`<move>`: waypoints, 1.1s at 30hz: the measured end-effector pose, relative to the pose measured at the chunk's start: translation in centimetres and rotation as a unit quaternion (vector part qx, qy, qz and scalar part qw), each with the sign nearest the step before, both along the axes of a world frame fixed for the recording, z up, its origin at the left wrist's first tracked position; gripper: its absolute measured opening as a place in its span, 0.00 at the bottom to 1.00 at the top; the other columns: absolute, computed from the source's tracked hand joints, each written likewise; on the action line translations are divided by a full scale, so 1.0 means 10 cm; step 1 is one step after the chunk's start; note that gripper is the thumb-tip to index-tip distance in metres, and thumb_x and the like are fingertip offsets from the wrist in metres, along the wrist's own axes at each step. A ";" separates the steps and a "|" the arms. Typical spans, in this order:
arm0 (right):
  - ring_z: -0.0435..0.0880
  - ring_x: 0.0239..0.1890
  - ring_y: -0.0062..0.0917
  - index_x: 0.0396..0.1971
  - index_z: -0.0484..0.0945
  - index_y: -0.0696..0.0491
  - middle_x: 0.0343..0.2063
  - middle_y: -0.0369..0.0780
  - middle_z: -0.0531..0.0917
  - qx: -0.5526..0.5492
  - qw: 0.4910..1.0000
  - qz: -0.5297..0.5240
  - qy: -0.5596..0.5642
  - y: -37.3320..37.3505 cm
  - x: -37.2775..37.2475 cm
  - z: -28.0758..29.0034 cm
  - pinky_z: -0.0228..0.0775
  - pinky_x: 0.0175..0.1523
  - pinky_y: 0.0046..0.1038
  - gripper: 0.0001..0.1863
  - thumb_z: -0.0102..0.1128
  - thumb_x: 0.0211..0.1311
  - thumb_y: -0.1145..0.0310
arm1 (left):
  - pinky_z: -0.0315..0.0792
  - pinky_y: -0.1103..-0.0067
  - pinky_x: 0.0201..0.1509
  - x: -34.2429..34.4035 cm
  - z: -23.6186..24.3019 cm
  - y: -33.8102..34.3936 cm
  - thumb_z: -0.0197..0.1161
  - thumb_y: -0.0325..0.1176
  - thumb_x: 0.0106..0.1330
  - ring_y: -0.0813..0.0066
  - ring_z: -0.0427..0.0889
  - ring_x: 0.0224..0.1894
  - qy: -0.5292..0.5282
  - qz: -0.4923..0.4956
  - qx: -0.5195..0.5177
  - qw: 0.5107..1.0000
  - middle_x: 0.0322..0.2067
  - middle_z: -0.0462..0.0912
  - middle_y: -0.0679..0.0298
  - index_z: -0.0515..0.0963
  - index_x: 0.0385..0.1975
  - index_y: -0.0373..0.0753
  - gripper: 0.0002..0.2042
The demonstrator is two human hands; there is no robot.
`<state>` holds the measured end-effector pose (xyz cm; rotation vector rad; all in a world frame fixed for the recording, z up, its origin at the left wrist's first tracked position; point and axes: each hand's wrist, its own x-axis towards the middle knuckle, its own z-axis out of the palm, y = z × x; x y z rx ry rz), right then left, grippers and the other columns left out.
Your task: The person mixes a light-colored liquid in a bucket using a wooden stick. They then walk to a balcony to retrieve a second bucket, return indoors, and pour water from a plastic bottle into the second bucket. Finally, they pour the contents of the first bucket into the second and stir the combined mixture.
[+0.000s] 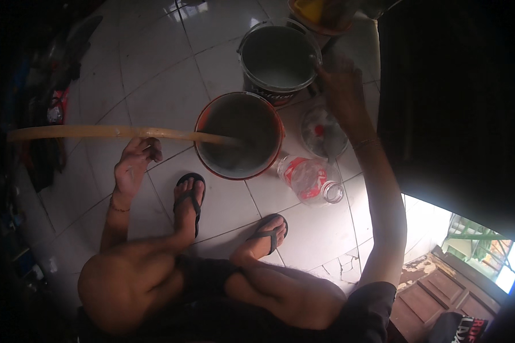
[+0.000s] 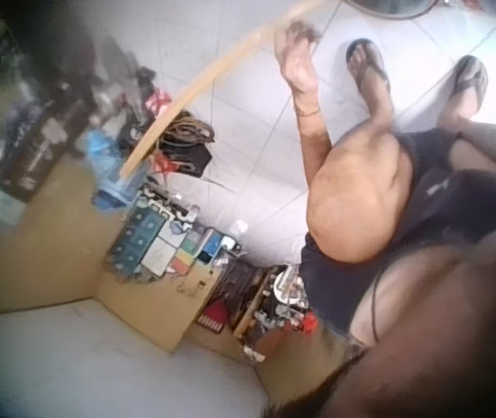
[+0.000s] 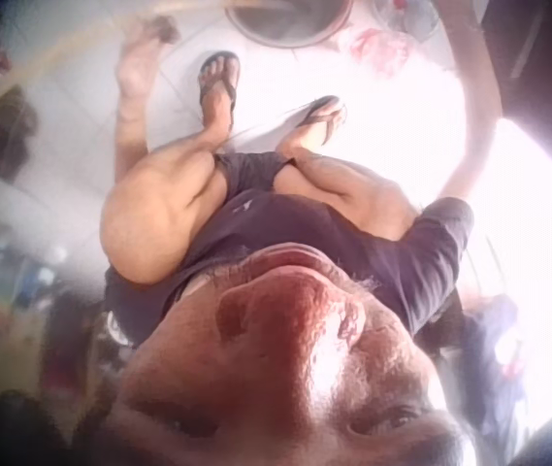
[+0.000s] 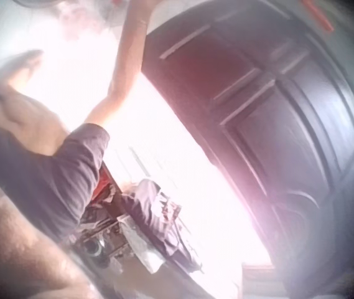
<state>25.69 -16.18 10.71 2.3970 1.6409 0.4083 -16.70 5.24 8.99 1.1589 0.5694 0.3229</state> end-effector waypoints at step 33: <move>0.85 0.47 0.38 0.63 0.63 0.62 0.49 0.50 0.82 0.349 0.856 -0.146 0.352 -1.15 -1.51 -0.42 0.79 0.55 0.37 0.51 0.83 0.38 0.64 | 0.79 0.61 0.52 1.03 0.99 -0.05 0.39 0.41 0.81 0.66 0.82 0.39 -0.229 0.018 0.329 0.916 0.35 0.77 0.56 0.69 0.45 0.32 0.17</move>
